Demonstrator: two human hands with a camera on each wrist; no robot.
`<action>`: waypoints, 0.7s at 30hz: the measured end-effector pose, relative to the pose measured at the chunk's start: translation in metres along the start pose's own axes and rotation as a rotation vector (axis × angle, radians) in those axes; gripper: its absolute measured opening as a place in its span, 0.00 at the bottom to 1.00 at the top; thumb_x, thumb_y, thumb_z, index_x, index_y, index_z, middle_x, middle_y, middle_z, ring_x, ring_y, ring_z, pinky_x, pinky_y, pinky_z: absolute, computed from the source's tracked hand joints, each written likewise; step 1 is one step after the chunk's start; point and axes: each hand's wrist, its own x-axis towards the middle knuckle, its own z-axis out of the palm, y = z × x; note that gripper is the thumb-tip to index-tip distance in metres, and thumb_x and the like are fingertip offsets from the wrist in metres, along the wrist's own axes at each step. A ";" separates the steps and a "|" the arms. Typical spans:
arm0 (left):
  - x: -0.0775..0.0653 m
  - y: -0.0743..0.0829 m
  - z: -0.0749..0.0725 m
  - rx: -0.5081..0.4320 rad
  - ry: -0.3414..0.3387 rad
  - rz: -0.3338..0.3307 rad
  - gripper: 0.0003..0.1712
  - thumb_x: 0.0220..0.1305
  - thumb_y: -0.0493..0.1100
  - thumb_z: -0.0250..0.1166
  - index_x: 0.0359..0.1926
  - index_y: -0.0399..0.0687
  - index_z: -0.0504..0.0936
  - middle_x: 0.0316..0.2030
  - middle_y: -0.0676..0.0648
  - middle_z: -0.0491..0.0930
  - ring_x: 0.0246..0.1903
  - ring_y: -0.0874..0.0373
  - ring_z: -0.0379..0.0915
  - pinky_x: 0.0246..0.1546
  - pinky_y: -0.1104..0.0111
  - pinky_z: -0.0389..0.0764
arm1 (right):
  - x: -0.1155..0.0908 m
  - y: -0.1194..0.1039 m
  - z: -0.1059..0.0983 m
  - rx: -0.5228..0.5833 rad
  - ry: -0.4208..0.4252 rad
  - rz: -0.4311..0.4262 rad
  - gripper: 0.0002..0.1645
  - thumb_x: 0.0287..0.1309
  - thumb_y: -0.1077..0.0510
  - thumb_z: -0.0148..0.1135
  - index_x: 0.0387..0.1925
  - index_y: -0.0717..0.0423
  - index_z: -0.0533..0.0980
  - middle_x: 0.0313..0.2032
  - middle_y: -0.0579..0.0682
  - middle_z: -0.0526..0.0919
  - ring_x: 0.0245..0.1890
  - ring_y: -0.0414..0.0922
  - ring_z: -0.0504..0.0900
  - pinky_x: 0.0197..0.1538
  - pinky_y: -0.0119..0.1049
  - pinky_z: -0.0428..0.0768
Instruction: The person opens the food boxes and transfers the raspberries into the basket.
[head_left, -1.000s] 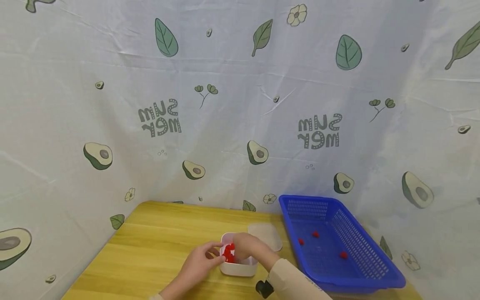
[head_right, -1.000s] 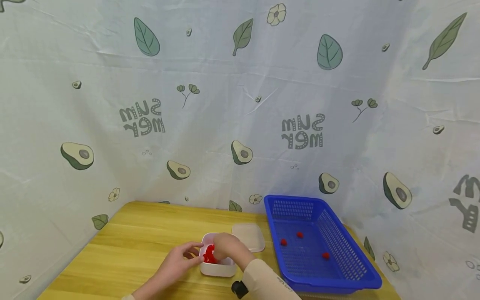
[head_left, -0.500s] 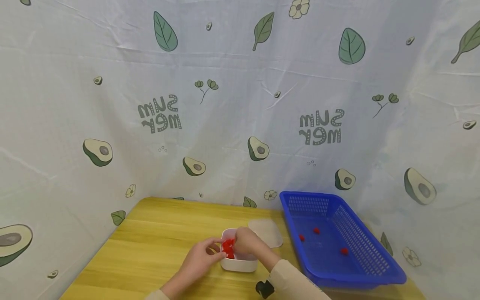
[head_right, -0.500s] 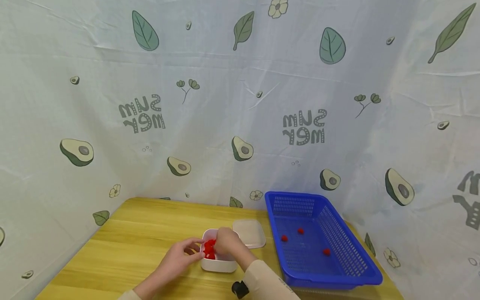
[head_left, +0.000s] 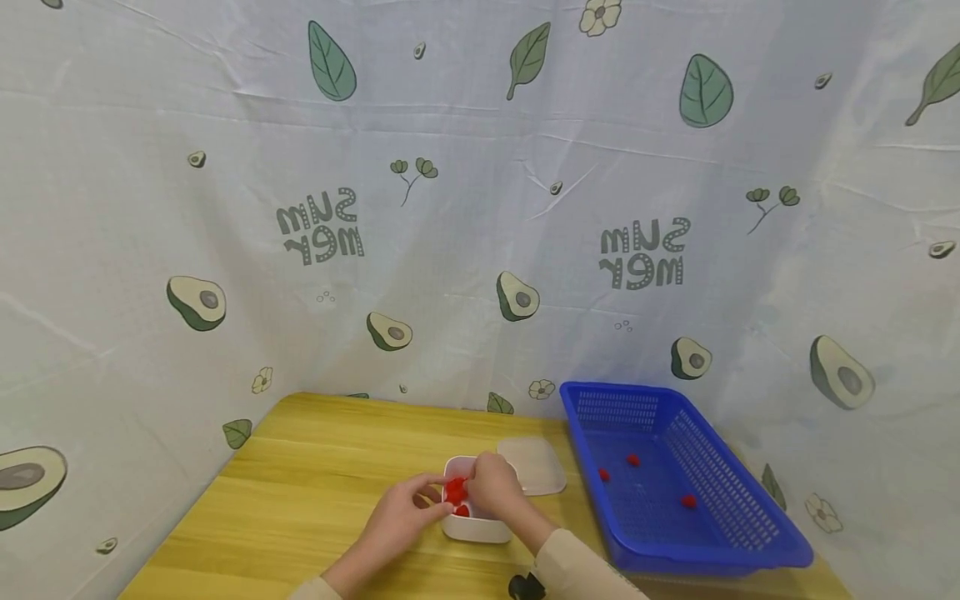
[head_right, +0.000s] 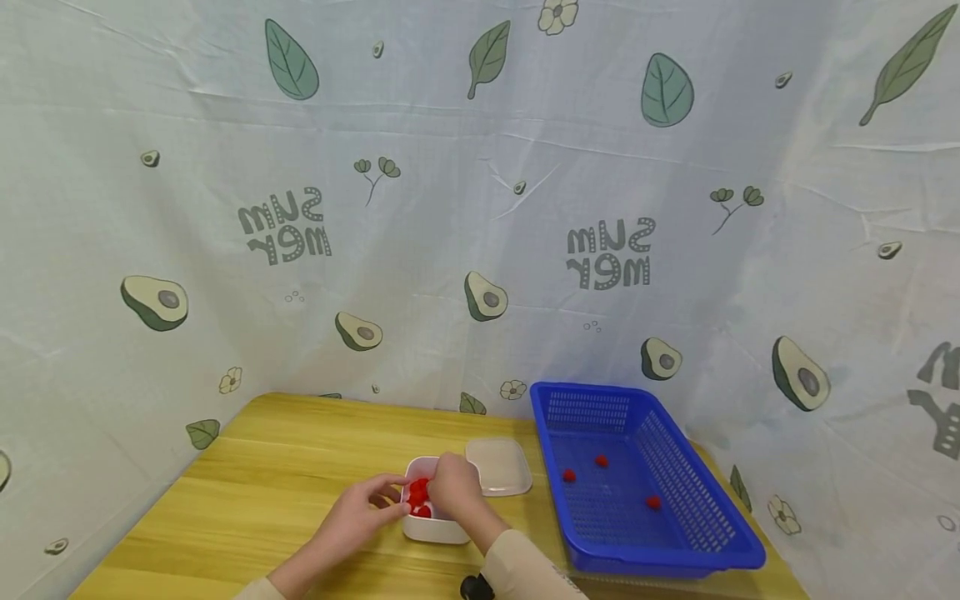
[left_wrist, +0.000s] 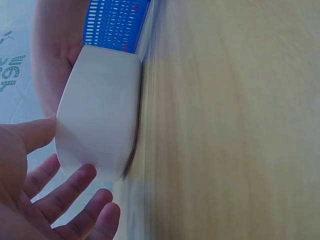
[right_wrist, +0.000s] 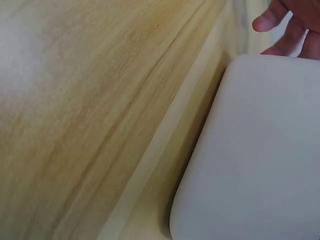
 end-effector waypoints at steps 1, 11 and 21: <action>0.000 0.000 0.000 0.000 0.000 0.001 0.23 0.61 0.51 0.72 0.56 0.49 0.83 0.37 0.53 0.83 0.35 0.58 0.75 0.34 0.68 0.76 | 0.000 0.000 0.001 -0.006 0.014 0.004 0.12 0.58 0.66 0.66 0.19 0.58 0.79 0.20 0.49 0.76 0.20 0.45 0.72 0.25 0.34 0.74; 0.000 -0.003 0.001 0.013 0.004 0.023 0.22 0.62 0.51 0.72 0.55 0.50 0.83 0.36 0.53 0.84 0.34 0.58 0.76 0.34 0.68 0.76 | -0.002 0.002 0.002 0.017 0.004 -0.009 0.08 0.56 0.65 0.66 0.22 0.59 0.79 0.20 0.49 0.76 0.21 0.46 0.72 0.25 0.34 0.73; 0.000 -0.003 0.000 0.008 0.003 0.021 0.23 0.61 0.52 0.72 0.55 0.50 0.83 0.37 0.54 0.83 0.35 0.58 0.75 0.33 0.68 0.76 | -0.002 0.003 0.000 0.145 -0.056 0.076 0.08 0.56 0.63 0.69 0.25 0.61 0.79 0.21 0.51 0.77 0.14 0.42 0.65 0.17 0.30 0.66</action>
